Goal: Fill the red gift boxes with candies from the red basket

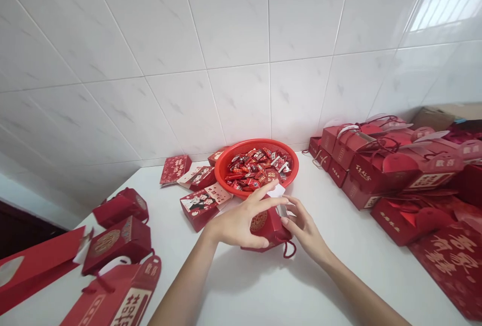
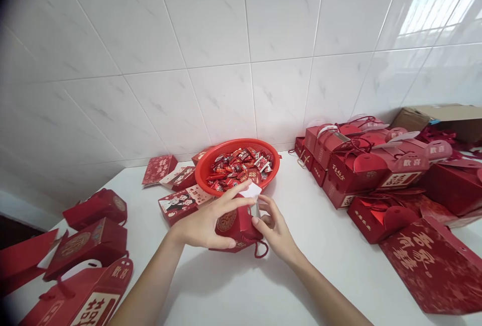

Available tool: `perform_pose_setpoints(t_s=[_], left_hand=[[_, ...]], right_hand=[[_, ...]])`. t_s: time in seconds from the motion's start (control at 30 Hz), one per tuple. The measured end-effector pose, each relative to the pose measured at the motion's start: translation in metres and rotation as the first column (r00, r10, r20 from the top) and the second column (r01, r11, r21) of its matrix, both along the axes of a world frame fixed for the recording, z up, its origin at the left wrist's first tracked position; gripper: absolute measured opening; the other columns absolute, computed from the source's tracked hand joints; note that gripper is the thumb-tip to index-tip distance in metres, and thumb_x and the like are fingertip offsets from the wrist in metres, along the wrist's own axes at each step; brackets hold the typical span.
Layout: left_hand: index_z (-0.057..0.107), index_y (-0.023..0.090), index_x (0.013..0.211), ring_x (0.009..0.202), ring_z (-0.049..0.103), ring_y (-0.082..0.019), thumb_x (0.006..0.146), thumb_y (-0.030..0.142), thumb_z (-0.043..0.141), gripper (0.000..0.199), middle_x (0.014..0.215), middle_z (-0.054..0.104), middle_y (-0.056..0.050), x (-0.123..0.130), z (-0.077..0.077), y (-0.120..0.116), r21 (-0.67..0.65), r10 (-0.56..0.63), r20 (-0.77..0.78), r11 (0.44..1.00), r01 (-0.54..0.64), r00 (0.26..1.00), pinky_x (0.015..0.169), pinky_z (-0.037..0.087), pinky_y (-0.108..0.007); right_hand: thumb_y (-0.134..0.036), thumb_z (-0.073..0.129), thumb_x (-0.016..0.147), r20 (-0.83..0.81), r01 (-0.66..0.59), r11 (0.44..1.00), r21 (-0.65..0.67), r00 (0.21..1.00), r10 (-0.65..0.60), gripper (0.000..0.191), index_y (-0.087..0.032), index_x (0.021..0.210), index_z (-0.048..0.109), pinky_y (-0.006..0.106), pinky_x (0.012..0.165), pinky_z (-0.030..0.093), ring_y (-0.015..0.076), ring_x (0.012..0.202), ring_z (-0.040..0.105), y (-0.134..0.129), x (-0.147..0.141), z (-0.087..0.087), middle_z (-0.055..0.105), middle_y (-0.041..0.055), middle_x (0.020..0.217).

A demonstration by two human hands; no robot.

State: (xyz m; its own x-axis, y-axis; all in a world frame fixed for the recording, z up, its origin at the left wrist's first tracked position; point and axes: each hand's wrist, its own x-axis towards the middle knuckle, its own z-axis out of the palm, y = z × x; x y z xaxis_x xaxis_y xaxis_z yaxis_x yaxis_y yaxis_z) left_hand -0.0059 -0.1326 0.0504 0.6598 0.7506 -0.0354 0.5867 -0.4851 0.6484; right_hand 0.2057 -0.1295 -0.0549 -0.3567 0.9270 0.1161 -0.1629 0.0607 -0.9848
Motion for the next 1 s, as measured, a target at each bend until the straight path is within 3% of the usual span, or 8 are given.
perform_pose_setpoints(t_s=[0.13,0.3,0.47,0.6,0.67,0.77,0.9,1.0], left_hand=[[0.040,0.039,0.151,0.153,0.014,-0.038,0.070,0.035,0.082,0.091,0.169,0.008,-0.003,0.002,0.001,0.001,-0.031,0.047,-0.116,0.998,-0.050,0.992,0.118,0.033,-0.049],[0.044,0.033,0.149,0.152,0.020,-0.036,0.083,0.067,0.063,0.077,0.166,0.022,-0.009,0.007,0.001,0.003,-0.044,0.138,-0.076,0.989,-0.142,0.987,0.117,0.034,-0.052],[0.073,0.026,0.113,0.149,0.031,-0.033,0.094,0.066,0.045,0.053,0.163,0.032,-0.007,0.008,0.000,0.002,0.003,0.246,-0.041,0.969,-0.246,0.968,0.117,0.034,-0.049],[0.075,0.023,0.079,0.140,0.045,-0.030,0.096,0.058,0.047,0.048,0.151,0.052,-0.003,0.004,0.003,0.004,0.023,0.245,-0.022,0.969,-0.245,0.969,0.110,0.041,-0.040],[0.075,0.023,0.080,0.129,0.055,-0.027,0.095,0.052,0.051,0.040,0.136,0.064,-0.003,0.004,0.003,0.005,0.065,0.238,-0.033,0.970,-0.236,0.971,0.106,0.042,-0.037],[0.074,0.024,0.100,0.102,0.065,-0.022,0.095,0.045,0.052,0.030,0.107,0.074,-0.003,0.007,0.000,0.006,0.123,0.227,-0.042,0.968,-0.221,0.973,0.095,0.045,-0.034],[0.074,0.024,0.109,0.079,0.063,-0.019,0.096,0.041,0.047,0.034,0.077,0.070,0.000,0.010,-0.003,0.008,0.134,0.228,-0.094,0.967,-0.214,0.969,0.092,0.043,-0.034],[0.074,0.025,0.111,0.074,0.062,-0.019,0.089,0.040,0.057,0.032,0.074,0.067,0.001,0.003,0.000,0.008,0.081,0.226,-0.156,0.973,-0.215,0.962,0.086,0.045,-0.032]], right_hand=[[-0.053,0.059,0.089,0.098,0.268,0.950,0.160,0.953,-0.285,0.040,-0.023,0.116,0.058,0.037,0.092,0.051,0.0222,0.100,0.064,0.004,0.004,0.002,0.066,0.0086,0.115],[-0.052,0.054,0.092,0.107,0.395,0.888,0.233,0.898,-0.428,0.038,-0.021,0.114,0.057,0.031,0.072,0.053,0.0199,0.082,0.065,0.003,0.009,0.005,0.070,0.0076,0.095],[-0.048,0.054,0.094,0.122,0.436,0.807,0.398,0.847,-0.517,0.032,-0.021,0.108,0.063,0.032,0.078,0.053,0.0204,0.088,0.066,-0.001,0.006,0.000,0.071,0.0087,0.098],[-0.043,0.054,0.094,0.127,0.438,0.801,0.408,0.842,-0.524,0.026,-0.020,0.097,0.068,0.032,0.072,0.053,0.0189,0.077,0.065,0.000,0.005,-0.001,0.071,0.0064,0.086],[-0.042,0.056,0.093,0.107,0.447,0.807,0.386,0.847,-0.521,0.025,-0.021,0.094,0.069,0.032,0.072,0.053,0.0192,0.078,0.065,0.001,0.006,-0.001,0.072,0.0063,0.087],[-0.041,0.057,0.092,0.110,0.439,0.822,0.364,0.856,-0.505,0.026,-0.021,0.095,0.072,0.033,0.074,0.054,0.0208,0.085,0.067,0.002,0.005,-0.002,0.074,0.0074,0.093],[-0.042,0.057,0.092,0.130,0.416,0.840,0.348,0.866,-0.483,0.027,-0.022,0.097,0.074,0.034,0.077,0.054,0.0219,0.089,0.067,0.000,0.002,-0.004,0.075,0.0081,0.098],[-0.041,0.058,0.091,0.130,0.410,0.845,0.343,0.870,-0.476,0.027,-0.022,0.097,0.075,0.035,0.078,0.054,0.0220,0.089,0.067,0.000,0.001,-0.005,0.075,0.0084,0.098]])
